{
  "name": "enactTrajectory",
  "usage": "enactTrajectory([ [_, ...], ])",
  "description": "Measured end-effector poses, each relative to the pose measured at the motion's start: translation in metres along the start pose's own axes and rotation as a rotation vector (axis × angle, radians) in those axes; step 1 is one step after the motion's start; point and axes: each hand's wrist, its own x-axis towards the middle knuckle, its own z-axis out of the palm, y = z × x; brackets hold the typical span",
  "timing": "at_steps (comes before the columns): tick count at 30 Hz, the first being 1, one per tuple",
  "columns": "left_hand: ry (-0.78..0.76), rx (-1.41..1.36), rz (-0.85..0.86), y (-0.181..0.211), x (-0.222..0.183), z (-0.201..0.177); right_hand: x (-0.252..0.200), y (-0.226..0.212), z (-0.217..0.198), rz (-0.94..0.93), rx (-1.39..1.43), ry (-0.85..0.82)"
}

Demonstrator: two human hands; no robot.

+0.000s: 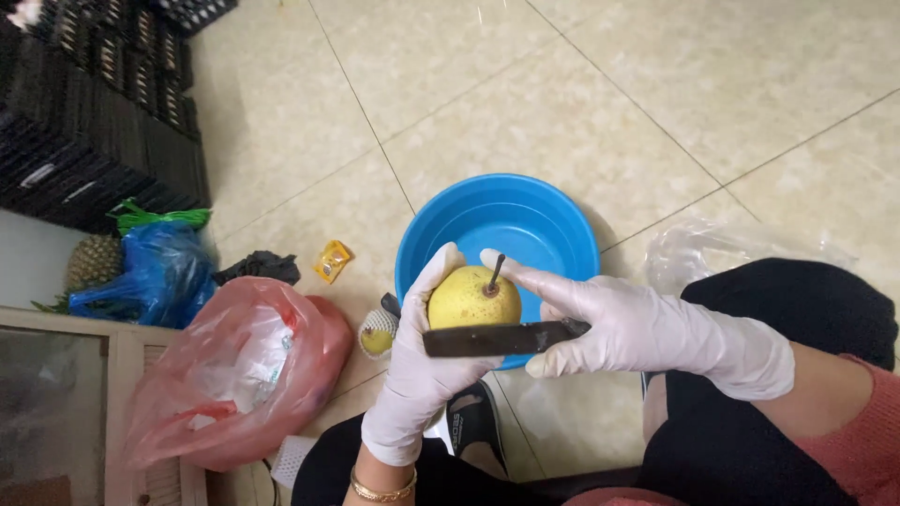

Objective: A person wearing gloves uses a knife to peel the skin off a pear and then slices it into a blue basin.

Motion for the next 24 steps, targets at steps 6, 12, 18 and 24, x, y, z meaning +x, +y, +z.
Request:
enactTrajectory([
  [6,-0.022,0.063,0.037,-0.020,0.003,-0.010,0.014,0.002,0.003,0.099,-0.062,-0.053],
  [12,-0.025,0.180,0.044,-0.025,0.005,-0.018,0.025,-0.001,0.006,0.216,-0.009,-0.098],
  [18,-0.040,0.162,0.016,-0.033,0.010,-0.023,0.035,0.015,0.008,0.209,0.062,-0.098],
  [24,-0.052,0.119,-0.029,-0.034,0.016,-0.022,0.042,0.026,0.009,0.235,0.046,-0.086],
])
